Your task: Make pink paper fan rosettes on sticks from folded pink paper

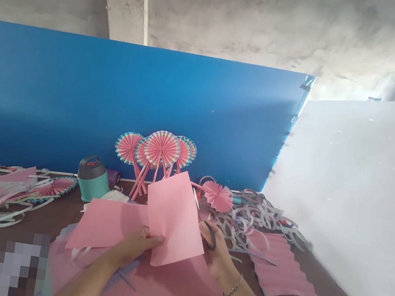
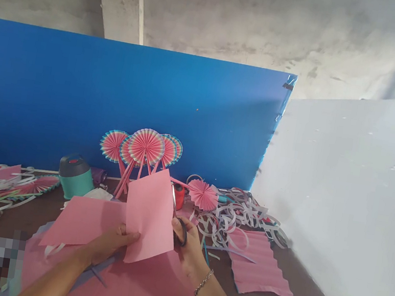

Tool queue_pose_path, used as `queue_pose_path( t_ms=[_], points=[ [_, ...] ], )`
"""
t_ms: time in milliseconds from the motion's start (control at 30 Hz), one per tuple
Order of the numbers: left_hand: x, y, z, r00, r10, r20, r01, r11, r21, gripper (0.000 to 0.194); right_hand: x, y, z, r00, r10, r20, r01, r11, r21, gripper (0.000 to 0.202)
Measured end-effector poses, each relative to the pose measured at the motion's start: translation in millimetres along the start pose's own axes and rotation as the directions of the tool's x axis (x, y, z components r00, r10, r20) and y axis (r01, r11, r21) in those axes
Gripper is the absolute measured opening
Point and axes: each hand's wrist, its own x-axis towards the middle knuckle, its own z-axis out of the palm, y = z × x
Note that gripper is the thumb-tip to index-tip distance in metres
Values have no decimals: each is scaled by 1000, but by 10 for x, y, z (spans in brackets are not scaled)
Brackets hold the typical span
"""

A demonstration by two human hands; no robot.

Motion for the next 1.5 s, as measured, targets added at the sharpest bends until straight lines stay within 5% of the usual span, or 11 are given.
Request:
queue_pose_path(
  t_ms=[867,1100,1500],
  points=[
    [-15,23,-69,1000,10,-11,-11,996,-91,41,-67,-61,-53,990,-14,144,49,969,-242,37],
    [-10,-21,-96,998,-2,64,1,1000,9,39,-29,-27,-73,991,-46,129,77,967,-241,40],
    [4,-47,-125,999,-20,43,6,954,298,38,-77,-164,-24,988,-72,139,114,940,-322,37]
  ],
)
